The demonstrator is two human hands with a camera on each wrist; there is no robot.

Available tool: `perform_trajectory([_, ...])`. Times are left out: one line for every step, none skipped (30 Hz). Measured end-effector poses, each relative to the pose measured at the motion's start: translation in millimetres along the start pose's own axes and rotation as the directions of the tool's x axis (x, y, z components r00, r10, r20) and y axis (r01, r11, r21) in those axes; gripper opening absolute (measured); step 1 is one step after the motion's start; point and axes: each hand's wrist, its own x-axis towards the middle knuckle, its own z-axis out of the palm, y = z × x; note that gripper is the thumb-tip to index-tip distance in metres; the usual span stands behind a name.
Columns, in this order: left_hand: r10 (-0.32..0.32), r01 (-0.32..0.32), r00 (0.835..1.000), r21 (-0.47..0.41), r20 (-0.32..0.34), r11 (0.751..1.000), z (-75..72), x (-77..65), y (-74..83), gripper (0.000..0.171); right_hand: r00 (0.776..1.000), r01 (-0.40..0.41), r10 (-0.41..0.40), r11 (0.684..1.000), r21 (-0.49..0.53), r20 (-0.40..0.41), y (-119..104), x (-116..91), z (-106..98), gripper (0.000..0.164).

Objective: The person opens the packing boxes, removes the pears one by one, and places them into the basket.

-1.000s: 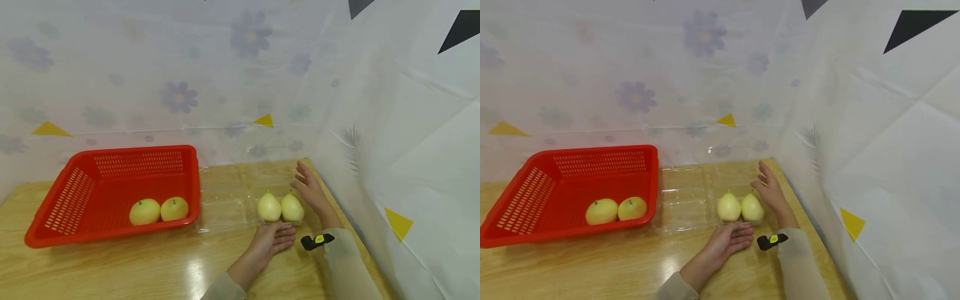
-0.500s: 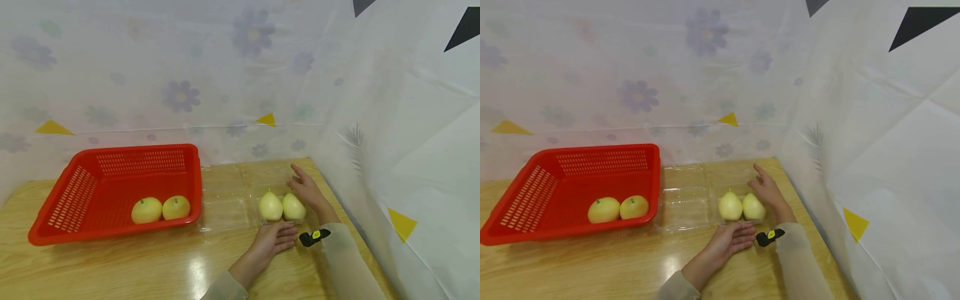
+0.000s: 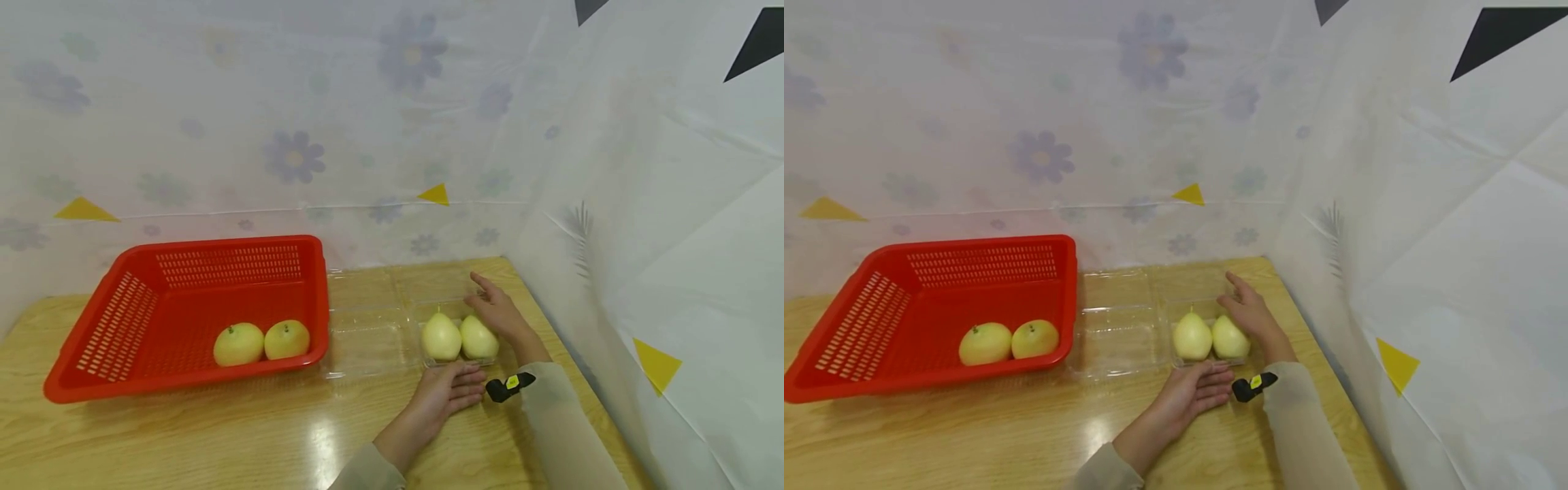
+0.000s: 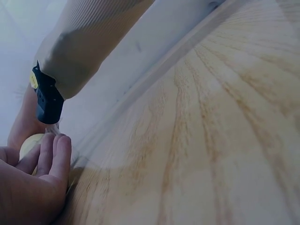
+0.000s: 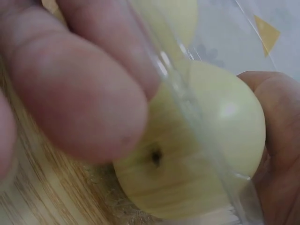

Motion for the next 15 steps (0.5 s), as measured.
perform_trajectory([0.001, -0.001, 1.000, 0.001, 0.000, 1.000, 0.3, -0.3, 0.0, 0.037, 1.000, 0.001, -0.001, 1.000, 0.000, 0.001, 0.1, 0.2, 0.3, 0.065])
perform_trajectory([0.003, -0.003, 1.000, 0.003, 0.002, 1.000, 0.6, -0.9, 0.2, 0.038, 1.000, 0.000, 0.000, 1.000, 0.003, 0.003, 0.1, 0.2, 0.5, 0.064])
perform_trajectory([0.003, -0.003, 1.000, 0.006, 0.001, 1.000, 1.0, -1.3, 0.1, 0.039, 1.000, 0.000, 0.000, 1.000, 0.005, 0.005, 0.0, 0.2, 0.6, 0.064])
perform_trajectory([-0.001, 0.000, 1.000, 0.009, 0.004, 1.000, 1.5, -1.5, 0.0, 0.040, 1.000, -0.002, 0.002, 1.000, 0.008, 0.004, -0.4, -0.1, 0.7, 0.064])
perform_trajectory([-0.005, 0.005, 1.000, 0.017, 0.010, 1.000, 2.2, -2.0, 0.0, 0.041, 1.000, -0.004, 0.004, 1.000, 0.008, 0.002, -0.9, -0.3, 0.8, 0.064])
perform_trajectory([-0.012, 0.012, 1.000, 0.026, 0.010, 1.000, 3.4, -2.4, 0.2, 0.041, 1.000, -0.007, 0.007, 1.000, 0.007, -0.004, -1.1, -0.7, 0.6, 0.064])
perform_trajectory([-0.021, 0.021, 1.000, 0.037, 0.010, 0.999, 4.7, -2.8, 0.7, 0.041, 1.000, -0.006, 0.007, 1.000, 0.004, -0.012, -1.4, -1.5, 0.2, 0.064])
perform_trajectory([-0.029, 0.029, 1.000, 0.051, 0.010, 0.998, 6.4, -3.6, 1.7, 0.040, 1.000, -0.003, 0.003, 1.000, 0.003, -0.022, -1.8, -2.6, -0.6, 0.064])
perform_trajectory([-0.038, 0.038, 0.999, 0.067, 0.009, 0.997, 8.1, -4.5, 2.8, 0.039, 0.999, 0.004, -0.004, 1.000, -0.001, -0.033, -1.6, -4.0, -1.8, 0.065])
perform_trajectory([-0.048, 0.047, 0.999, 0.090, 0.008, 0.995, 10.4, -5.9, 5.0, 0.037, 0.999, 0.011, -0.012, 1.000, -0.003, -0.049, -1.9, -6.1, -3.2, 0.066])
perform_trajectory([-0.053, 0.052, 0.999, 0.120, 0.008, 0.991, 12.8, -7.8, 7.4, 0.036, 0.998, 0.026, -0.026, 1.000, -0.001, -0.065, -2.1, -8.3, -5.0, 0.067])
perform_trajectory([-0.061, 0.058, 0.998, 0.150, 0.015, 0.987, 15.1, -10.2, 10.6, 0.035, 0.996, 0.039, -0.038, 0.999, 0.006, -0.079, -1.8, -10.9, -7.2, 0.066])
perform_trajectory([-0.067, 0.060, 0.997, 0.183, 0.031, 0.981, 17.1, -13.3, 14.4, 0.035, 0.995, 0.055, -0.054, 0.998, 0.011, -0.087, -2.2, -14.3, -9.6, 0.066])
perform_trajectory([-0.069, 0.055, 0.996, 0.220, 0.057, 0.974, 18.7, -16.9, 18.7, 0.035, 0.994, 0.069, -0.067, 0.997, 0.017, -0.089, -2.4, -17.8, -12.1, 0.066])
perform_trajectory([-0.069, 0.044, 0.994, 0.256, 0.090, 0.966, 20.0, -20.6, 23.3, 0.036, 0.993, 0.084, -0.082, 0.996, 0.015, -0.090, -2.0, -21.4, -14.4, 0.065])
